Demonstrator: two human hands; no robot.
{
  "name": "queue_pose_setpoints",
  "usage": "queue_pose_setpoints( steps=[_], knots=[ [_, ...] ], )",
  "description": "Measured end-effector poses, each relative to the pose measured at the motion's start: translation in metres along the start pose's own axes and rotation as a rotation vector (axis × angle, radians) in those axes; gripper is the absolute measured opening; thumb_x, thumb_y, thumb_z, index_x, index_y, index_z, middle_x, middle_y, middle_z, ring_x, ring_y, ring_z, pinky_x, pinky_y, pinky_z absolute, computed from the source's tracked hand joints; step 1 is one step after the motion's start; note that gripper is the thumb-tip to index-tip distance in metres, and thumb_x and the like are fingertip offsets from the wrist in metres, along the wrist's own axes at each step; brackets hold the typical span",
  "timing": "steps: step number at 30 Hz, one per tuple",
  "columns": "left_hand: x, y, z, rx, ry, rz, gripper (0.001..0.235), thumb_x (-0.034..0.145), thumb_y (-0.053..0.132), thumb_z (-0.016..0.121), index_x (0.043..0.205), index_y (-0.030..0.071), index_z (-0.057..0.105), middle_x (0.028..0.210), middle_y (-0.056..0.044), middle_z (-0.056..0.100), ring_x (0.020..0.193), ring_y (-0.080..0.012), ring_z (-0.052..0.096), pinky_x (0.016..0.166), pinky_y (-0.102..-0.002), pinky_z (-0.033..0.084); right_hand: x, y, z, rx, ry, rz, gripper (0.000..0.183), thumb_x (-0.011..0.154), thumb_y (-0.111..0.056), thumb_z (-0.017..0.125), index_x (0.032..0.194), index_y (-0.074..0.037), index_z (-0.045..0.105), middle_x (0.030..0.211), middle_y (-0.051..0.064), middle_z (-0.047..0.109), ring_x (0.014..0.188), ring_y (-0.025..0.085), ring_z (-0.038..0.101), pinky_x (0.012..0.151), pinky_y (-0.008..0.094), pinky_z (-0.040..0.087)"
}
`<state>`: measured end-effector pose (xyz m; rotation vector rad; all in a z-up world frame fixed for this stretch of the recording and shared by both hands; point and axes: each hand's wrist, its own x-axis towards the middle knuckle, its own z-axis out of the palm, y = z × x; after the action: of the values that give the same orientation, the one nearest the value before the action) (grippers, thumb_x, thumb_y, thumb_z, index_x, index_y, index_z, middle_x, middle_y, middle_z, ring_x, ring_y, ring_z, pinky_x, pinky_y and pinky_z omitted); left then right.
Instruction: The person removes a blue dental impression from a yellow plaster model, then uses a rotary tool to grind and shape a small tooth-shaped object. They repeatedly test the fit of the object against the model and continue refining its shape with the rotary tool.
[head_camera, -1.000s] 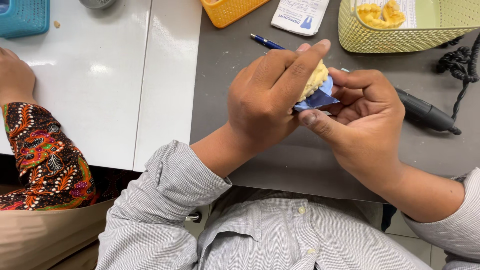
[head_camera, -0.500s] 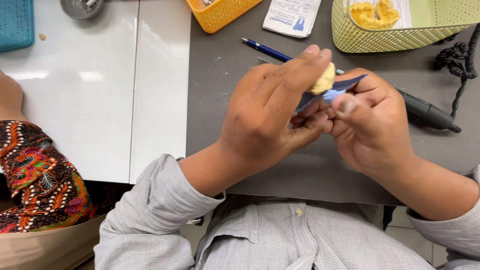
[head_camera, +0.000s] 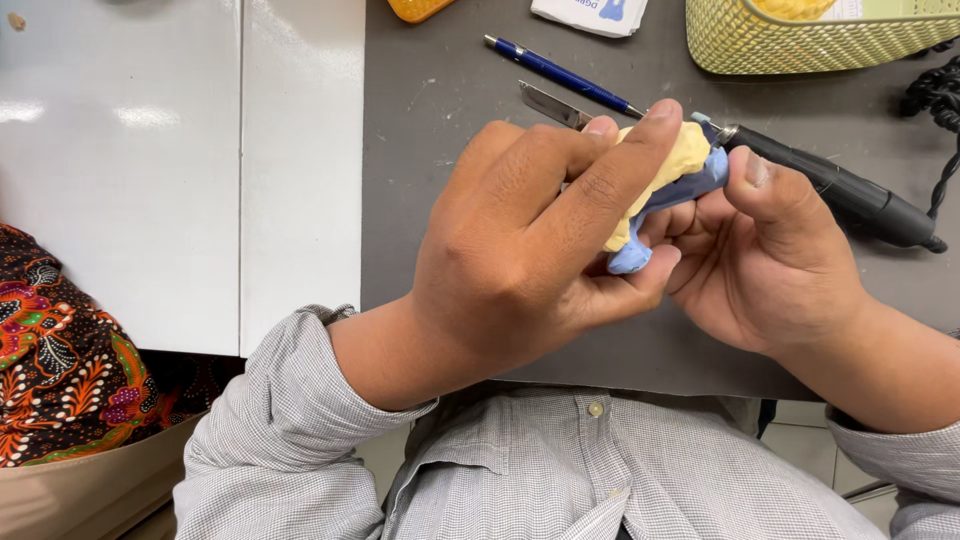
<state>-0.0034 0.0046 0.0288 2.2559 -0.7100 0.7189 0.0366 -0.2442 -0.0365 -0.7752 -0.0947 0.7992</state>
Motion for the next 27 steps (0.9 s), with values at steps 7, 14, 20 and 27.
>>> queue_pose_setpoints(
  steps=[7,14,20,27],
  knots=[
    [-0.001,0.003,0.001,0.12,-0.02,0.05,0.065,0.089,0.014,0.083,0.145,0.0,0.053,0.112,-0.009,0.06,0.091,-0.0189,0.056,0.081,-0.029,0.049,0.003,0.002,0.0,0.073,-0.016,0.014,0.058,0.116,-0.045,0.05,0.129,0.01,0.062,0.114,0.019,0.069,0.112,0.028,0.066,0.106,0.043,0.052],
    [-0.007,-0.001,0.003,0.126,-0.027,0.044,0.067,0.089,0.017,0.084,0.146,0.002,0.052,0.115,-0.01,0.061,0.088,-0.0188,0.056,0.078,-0.028,0.049,0.003,-0.002,0.005,0.006,-0.048,0.002,0.059,0.119,-0.046,0.045,0.128,0.01,0.061,0.113,0.019,0.068,0.108,0.026,0.066,0.106,0.043,0.053],
    [0.0,-0.005,0.008,0.036,-0.031,-0.011,0.07,0.088,0.02,0.084,0.146,0.001,0.049,0.129,-0.012,0.063,0.107,-0.023,0.065,0.092,-0.031,0.053,0.004,-0.015,0.029,-0.318,0.151,-0.123,0.05,0.117,-0.04,0.047,0.127,0.008,0.057,0.113,0.018,0.067,0.104,0.027,0.069,0.098,0.041,0.057],
    [0.003,-0.003,0.014,-0.25,-0.039,-0.203,0.045,0.1,0.022,0.08,0.135,0.002,0.06,0.133,-0.016,0.068,0.119,-0.025,0.073,0.101,-0.031,0.058,0.009,-0.027,0.046,-0.488,0.272,-0.109,0.037,0.106,-0.019,0.053,0.132,0.007,0.053,0.118,0.018,0.067,0.106,0.03,0.072,0.086,0.044,0.064]
  ],
)
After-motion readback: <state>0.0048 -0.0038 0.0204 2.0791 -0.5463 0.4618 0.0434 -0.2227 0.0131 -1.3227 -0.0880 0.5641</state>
